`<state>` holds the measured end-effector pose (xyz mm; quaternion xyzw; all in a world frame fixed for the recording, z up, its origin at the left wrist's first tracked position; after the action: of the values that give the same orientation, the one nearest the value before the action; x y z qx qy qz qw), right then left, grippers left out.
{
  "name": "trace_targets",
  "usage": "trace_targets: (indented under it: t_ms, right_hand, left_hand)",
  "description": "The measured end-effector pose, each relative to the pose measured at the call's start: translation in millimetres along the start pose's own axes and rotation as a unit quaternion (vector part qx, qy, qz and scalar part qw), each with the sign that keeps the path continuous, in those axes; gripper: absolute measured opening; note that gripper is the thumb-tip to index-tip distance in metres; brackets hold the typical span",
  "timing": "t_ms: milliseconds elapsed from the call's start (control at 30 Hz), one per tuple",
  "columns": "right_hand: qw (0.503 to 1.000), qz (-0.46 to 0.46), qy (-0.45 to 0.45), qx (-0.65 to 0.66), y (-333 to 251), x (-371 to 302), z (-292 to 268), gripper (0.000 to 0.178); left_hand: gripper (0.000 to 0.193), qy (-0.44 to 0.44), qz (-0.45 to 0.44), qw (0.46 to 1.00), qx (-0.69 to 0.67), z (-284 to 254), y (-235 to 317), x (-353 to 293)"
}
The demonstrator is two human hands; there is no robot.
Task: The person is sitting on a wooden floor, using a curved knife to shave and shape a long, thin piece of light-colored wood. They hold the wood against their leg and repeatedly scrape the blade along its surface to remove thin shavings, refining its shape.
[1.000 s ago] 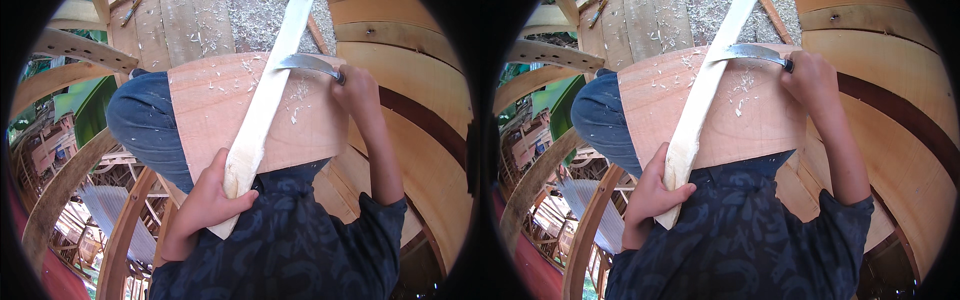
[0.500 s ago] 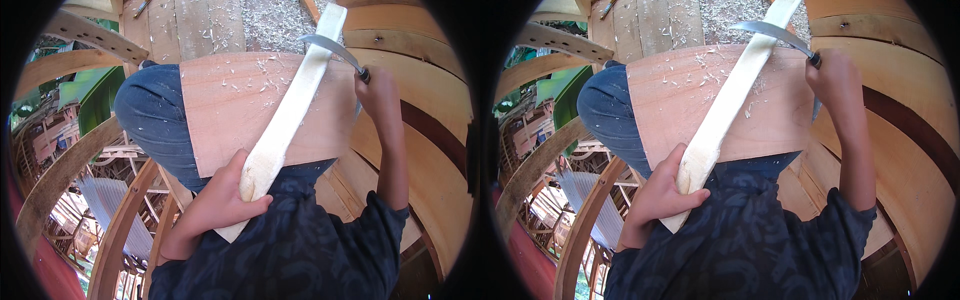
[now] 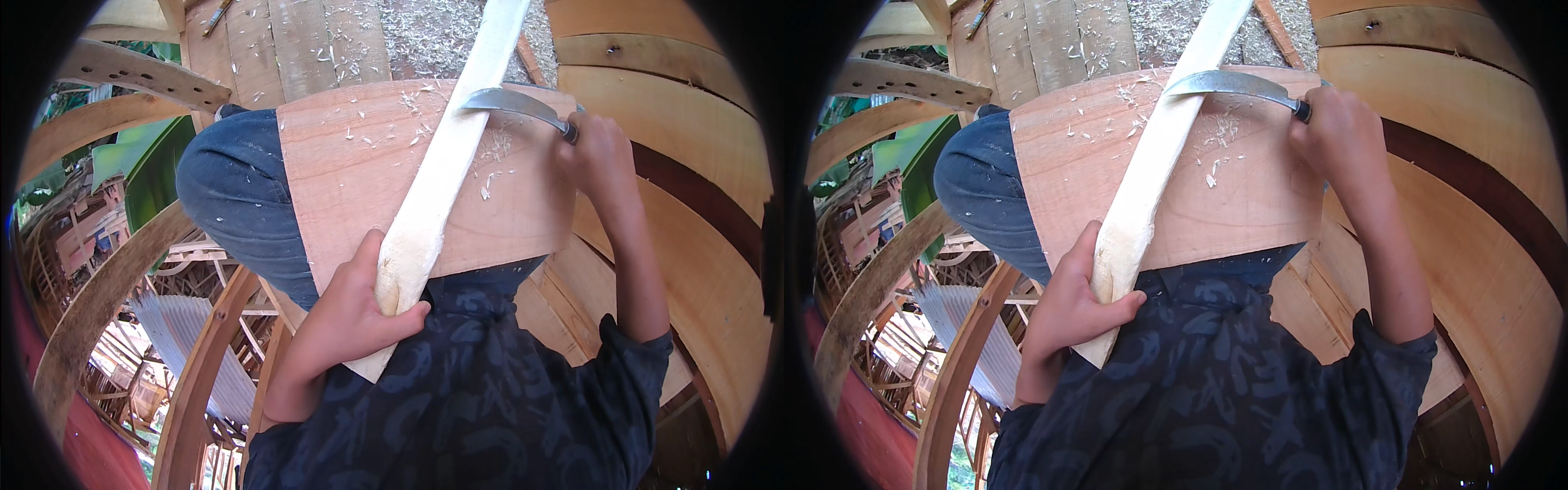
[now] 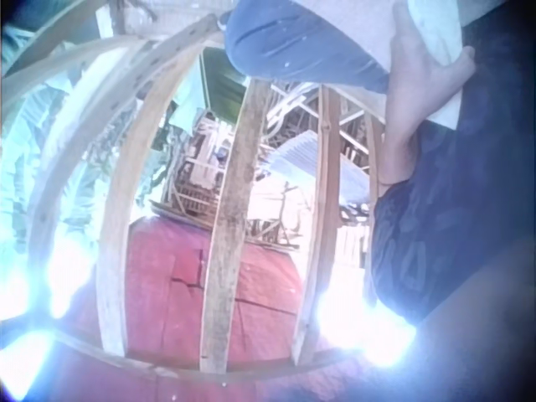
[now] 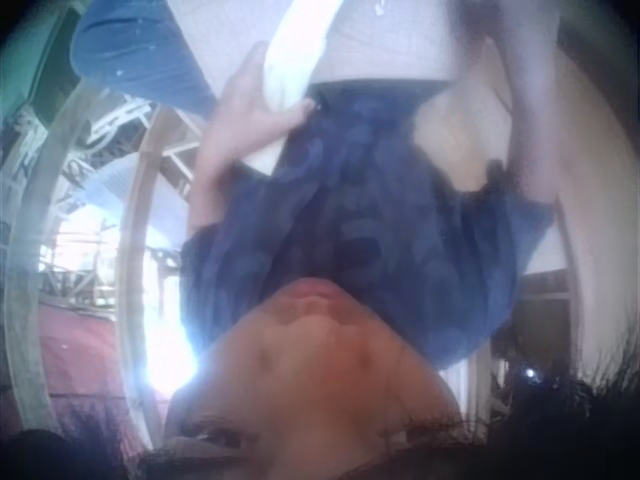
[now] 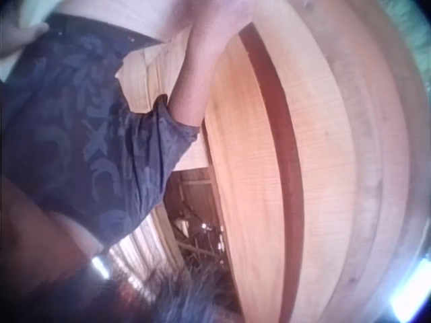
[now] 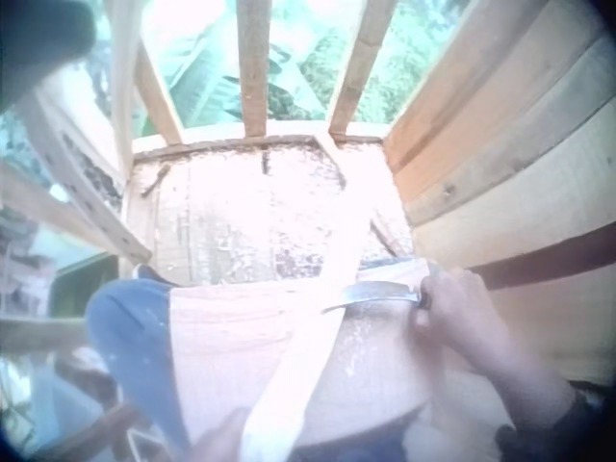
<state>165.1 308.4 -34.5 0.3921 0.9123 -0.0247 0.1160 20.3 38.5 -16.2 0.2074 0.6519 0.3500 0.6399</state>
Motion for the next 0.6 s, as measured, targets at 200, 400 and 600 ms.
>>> trace_targets:
  t_ms: [200, 400, 600]
  right_hand:
    - [0.992, -0.008, 0.122, -0.021, 27.4, 17.3, 13.0, 0.02]
    - [0.993, 0.113, -0.034, 0.02, 56.4, 18.5, -10.3, 0.024]
    - [0.995, -0.03, -0.056, 0.079, -27.5, -38.2, -9.5, 0.015]
  left_hand:
    - [0.069, 0.004, 0.003, 1.0, 0.015, 0.5, -1.4, 1.1]
    - [0.063, 0.017, -0.022, 0.999, 0.023, -2.6, -5.3, -4.5]
    - [0.063, 0.011, 0.031, 0.996, 0.083, -2.4, -6.6, 1.6]
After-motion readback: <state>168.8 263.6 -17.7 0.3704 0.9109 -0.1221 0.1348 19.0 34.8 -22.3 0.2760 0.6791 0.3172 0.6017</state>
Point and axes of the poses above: each hand's wrist, its own x-axis towards the middle knuckle, its own z-axis out of the palm, y = z × x, the point moved 2 cm from there along x, towards the middle knuckle, and after that the axes turned 1 degree about z, right-handed, at the moved point
